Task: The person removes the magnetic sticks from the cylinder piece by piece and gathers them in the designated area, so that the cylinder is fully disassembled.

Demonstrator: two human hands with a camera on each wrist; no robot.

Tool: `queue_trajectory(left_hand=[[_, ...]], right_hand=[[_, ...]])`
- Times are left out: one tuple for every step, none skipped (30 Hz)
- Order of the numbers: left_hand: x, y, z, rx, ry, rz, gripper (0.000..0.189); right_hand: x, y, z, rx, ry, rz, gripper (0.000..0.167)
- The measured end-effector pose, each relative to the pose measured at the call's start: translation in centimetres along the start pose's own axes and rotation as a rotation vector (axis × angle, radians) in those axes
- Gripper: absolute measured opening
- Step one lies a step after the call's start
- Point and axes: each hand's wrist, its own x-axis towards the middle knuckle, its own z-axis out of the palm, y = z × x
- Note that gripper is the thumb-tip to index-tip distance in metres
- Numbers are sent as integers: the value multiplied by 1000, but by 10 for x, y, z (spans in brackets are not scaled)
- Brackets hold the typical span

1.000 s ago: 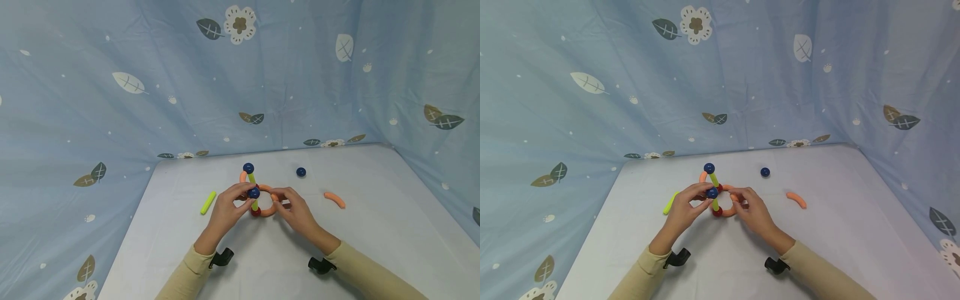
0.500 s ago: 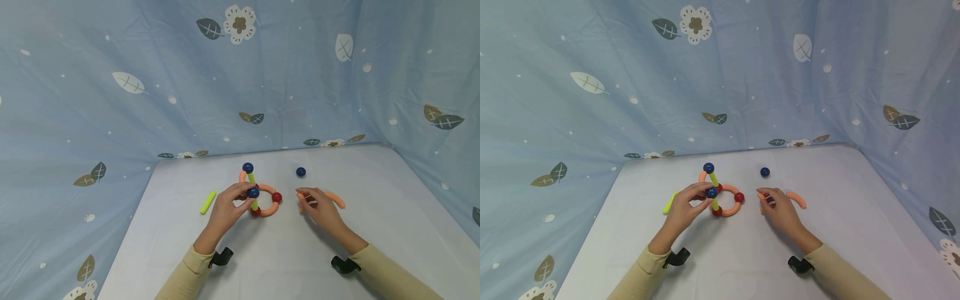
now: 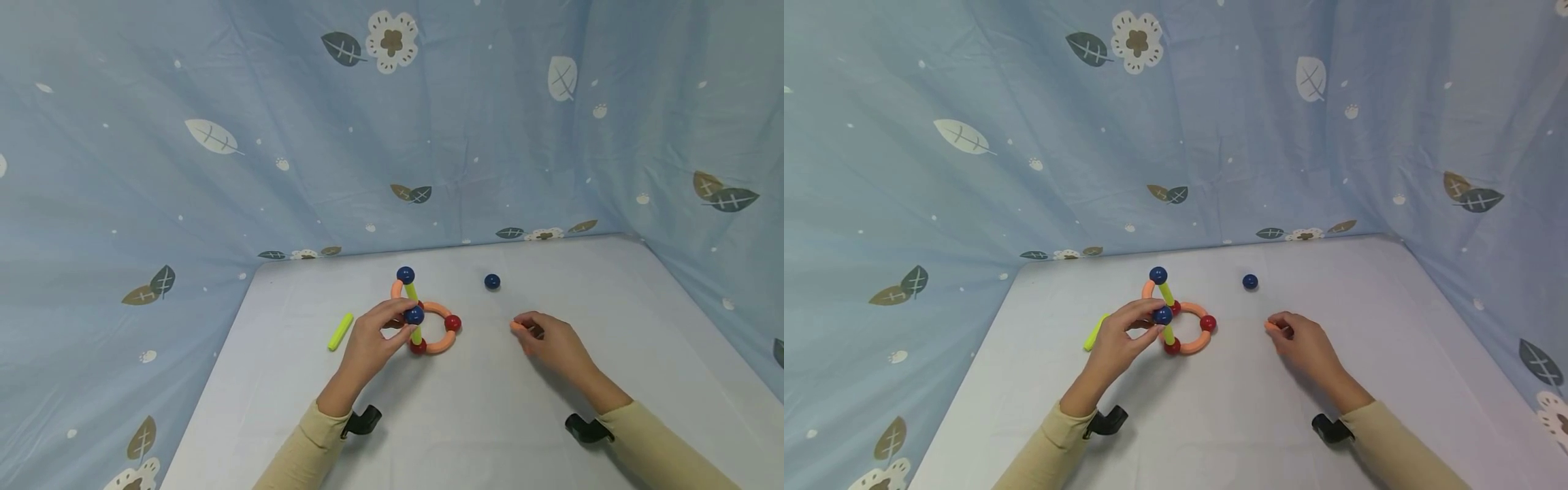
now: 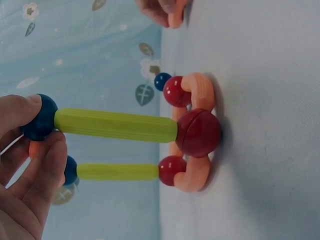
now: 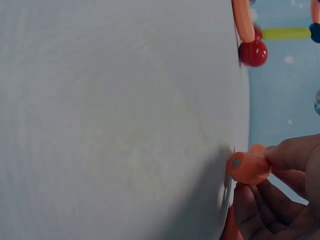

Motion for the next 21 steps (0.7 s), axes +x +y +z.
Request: queue_trajectory(left_hand=[[0, 0, 0, -2, 1, -1, 44], [0, 0, 0, -3, 1, -2, 44], [0, 0, 0, -3, 1, -3, 44], [0, 0, 0, -3, 1, -4, 44], [0, 1, 0, -4, 0, -5, 44], [0, 1, 0, -3, -1, -7, 43], [0, 1, 0, -3, -2, -8, 43], [0, 1, 0, -4, -3, -9, 43], [0, 1, -1, -5, -4, -10, 43], [-1, 1, -1, -8, -5, -10, 43], [-1, 1, -1, -11, -5, -11, 43], [-1, 1, -1, -12, -6, -13, 43], [-1, 1, -1, -12, -7, -14, 43], [-1, 1, -1, -14, -8, -14, 43], [-1, 1, -1, -13, -8, -16, 43], [-1, 1, -1, -12, -8, -17, 43], [-1, 1, -1, -10, -8, -19, 43], [-1, 1, -1, -7, -8, -20, 43], [-1, 1, -1, -6, -7, -20, 43], [-1, 1, -1, -6, -6, -20, 43], [-1, 1, -1, -7, -5, -20, 43]], right_hand=[[0, 1, -1, -17, -3, -1, 30], [-1, 2, -2, -32, -2, -4, 29], [-1, 3, -3, -39, -5, -12, 28], [-1, 3, -3, -47, -5, -17, 26], [-1, 3, -4, -55, -4, -22, 25], [-1, 4, -4, -60, -3, -24, 23], [-1, 4, -4, -69, -2, -27, 22], [-1, 4, -5, -72, -2, -27, 21], [-1, 4, -5, -75, -4, -23, 21], [-2, 4, -5, -78, -5, -14, 20], [-2, 3, -6, -80, -5, -11, 21], [-2, 3, -6, -82, -4, -6, 21], [-3, 3, -7, -86, -4, -4, 21], [-3, 2, -7, -86, -4, -2, 21], [-3, 2, -8, -87, -4, -1, 21], [-3, 2, -8, -87, -4, -3, 21], [-4, 2, -9, -89, -1, -6, 21], [-4, 2, -9, -91, 2, -8, 21], [-4, 3, -9, -94, 7, -11, 21], [-4, 3, -9, -95, 11, -13, 22], [-4, 3, -9, -100, 18, -17, 22]])
